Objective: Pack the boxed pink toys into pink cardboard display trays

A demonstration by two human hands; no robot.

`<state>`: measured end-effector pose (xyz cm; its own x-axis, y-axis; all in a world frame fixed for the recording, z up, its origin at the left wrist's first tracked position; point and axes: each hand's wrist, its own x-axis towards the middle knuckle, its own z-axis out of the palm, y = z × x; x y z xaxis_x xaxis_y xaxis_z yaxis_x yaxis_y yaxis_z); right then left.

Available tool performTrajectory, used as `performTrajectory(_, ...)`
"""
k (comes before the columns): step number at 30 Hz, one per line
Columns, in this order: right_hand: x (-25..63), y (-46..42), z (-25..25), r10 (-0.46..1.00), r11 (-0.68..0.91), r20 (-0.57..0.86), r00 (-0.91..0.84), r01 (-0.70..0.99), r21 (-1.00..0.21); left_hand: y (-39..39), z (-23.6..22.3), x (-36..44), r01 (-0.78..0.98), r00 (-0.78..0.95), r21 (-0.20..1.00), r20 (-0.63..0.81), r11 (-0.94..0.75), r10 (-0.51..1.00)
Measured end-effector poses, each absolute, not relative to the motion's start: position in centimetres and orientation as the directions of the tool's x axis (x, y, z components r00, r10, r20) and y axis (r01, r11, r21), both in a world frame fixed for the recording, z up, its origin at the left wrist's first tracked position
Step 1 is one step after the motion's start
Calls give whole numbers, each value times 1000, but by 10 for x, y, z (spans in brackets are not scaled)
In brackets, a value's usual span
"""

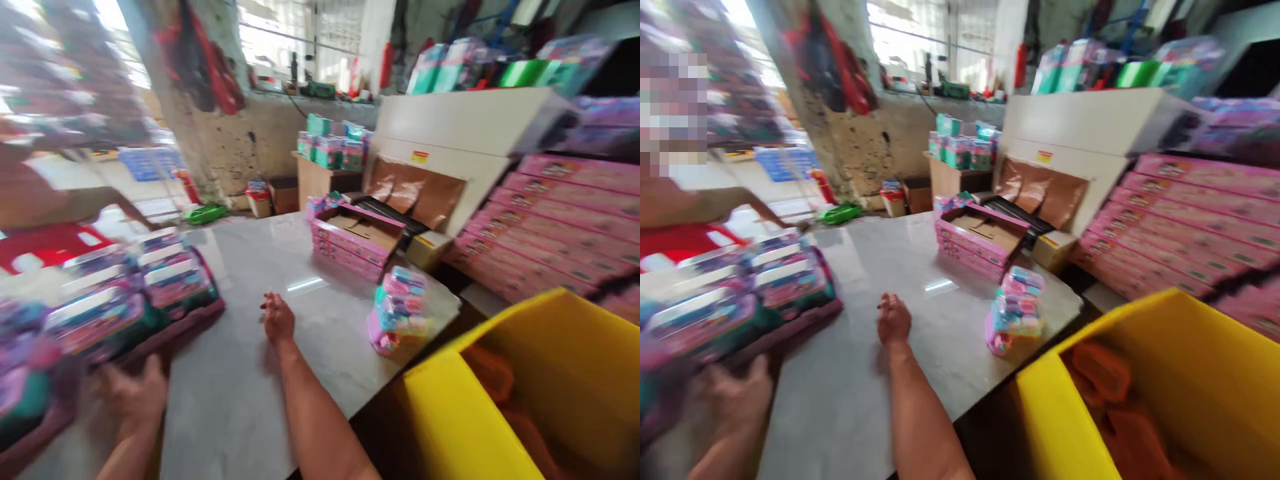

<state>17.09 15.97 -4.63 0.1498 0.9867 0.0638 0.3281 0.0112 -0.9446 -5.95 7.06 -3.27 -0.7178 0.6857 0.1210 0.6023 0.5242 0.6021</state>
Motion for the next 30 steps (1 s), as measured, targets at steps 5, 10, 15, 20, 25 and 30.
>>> performTrajectory(5,184,162,-53,993,6,43,114,302,-953,116,-6,-53,414,-762,732,-47,541,646)
performTrajectory(10,188,173,-66,992,9,47,115,311,-950,137,4,-75,382,-833,762,39,523,552)
performTrajectory(15,193,177,-75,995,-15,18,101,315,-949,115,-39,-2,691,-623,619,247,374,742)
performTrajectory(20,190,168,-68,995,26,62,80,389,-921,103,-62,54,930,-77,367,194,0,978)
performTrajectory(25,200,174,-25,950,118,242,199,490,-864,103,-55,52,961,-18,270,272,-59,962)
performTrajectory(30,288,223,46,796,-210,426,430,856,-472,112,-60,46,966,15,244,294,-90,956)
